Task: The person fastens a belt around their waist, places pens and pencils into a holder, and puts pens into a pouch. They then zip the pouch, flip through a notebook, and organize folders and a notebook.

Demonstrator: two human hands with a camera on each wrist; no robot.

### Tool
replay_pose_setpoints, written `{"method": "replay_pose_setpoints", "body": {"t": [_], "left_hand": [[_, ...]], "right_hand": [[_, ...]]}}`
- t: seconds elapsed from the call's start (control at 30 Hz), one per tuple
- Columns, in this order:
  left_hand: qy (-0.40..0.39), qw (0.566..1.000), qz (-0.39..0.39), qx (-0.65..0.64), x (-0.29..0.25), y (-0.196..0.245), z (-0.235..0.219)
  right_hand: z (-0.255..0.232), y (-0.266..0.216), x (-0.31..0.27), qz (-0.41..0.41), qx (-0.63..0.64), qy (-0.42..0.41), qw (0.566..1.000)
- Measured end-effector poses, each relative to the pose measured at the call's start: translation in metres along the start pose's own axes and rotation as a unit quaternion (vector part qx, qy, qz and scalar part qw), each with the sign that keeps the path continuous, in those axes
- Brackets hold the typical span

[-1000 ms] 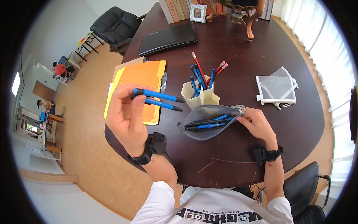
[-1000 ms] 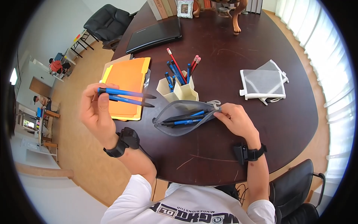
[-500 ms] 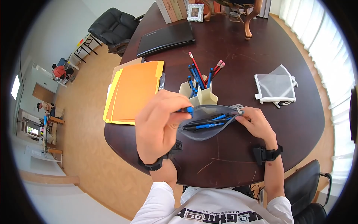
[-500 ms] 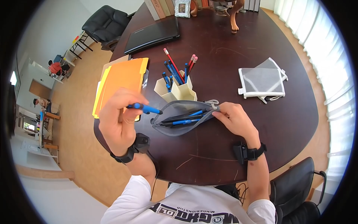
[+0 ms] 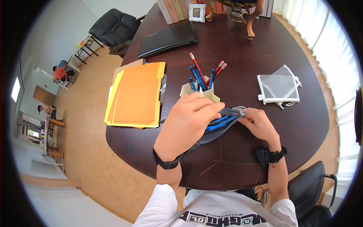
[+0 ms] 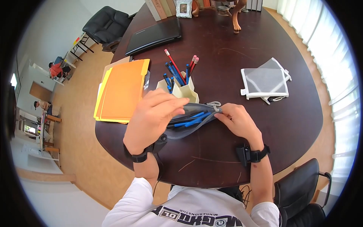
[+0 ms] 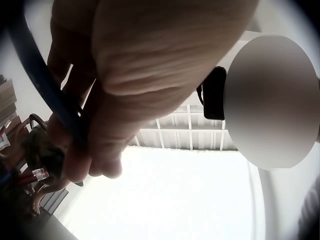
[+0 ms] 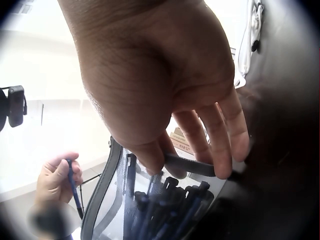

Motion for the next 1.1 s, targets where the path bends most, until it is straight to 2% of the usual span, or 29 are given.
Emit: {"method": "replay_pose_setpoints", "body": {"t": [0.23,0.33,0.53,0.63,0.73,0.9,1.0,1.1], "left_hand": [[0.068,0.996,-0.056,-0.01,0.005,0.006,-0.021],[0.133,0.991,-0.029,0.002,0.001,0.009,-0.032],[0.259,0.958,-0.022,-0.124,-0.002,0.012,-0.028],[0.224,0.969,-0.008,-0.102,0.001,0.018,-0.022],[0.15,0.982,0.036,-0.111,0.007,0.019,-0.009],[0.012,0.996,0.025,-0.083,0.008,0.014,0.022],[-0.014,0.998,-0.007,-0.058,0.005,0.007,0.025],[0.014,0.999,-0.044,-0.007,0.003,-0.005,0.012]], "right_hand": [[0.0,0.0,0.001,-0.003,0.013,0.0,1.0],[0.0,-0.001,0.001,-0.001,0.018,0.003,1.0],[0.001,0.0,0.001,0.008,0.008,0.0,1.0],[0.0,-0.003,0.001,0.014,0.002,-0.007,1.0],[0.001,-0.001,0.001,0.011,0.007,-0.006,1.0],[-0.001,-0.003,0.001,0.005,0.003,-0.008,1.0],[0.0,-0.001,0.0,-0.007,0.011,-0.001,1.0],[0.0,0.002,0.0,-0.019,-0.004,-0.007,1.0]]}}
Point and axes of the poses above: each hand's wrist, its own x-axis towards the middle knuckle, its own z-axis out of the palm, y = z × x, the point moved 3 cm from there along x, towards the middle knuckle, and after that the axes turned 10 degrees about y, right-handed, at the moved point
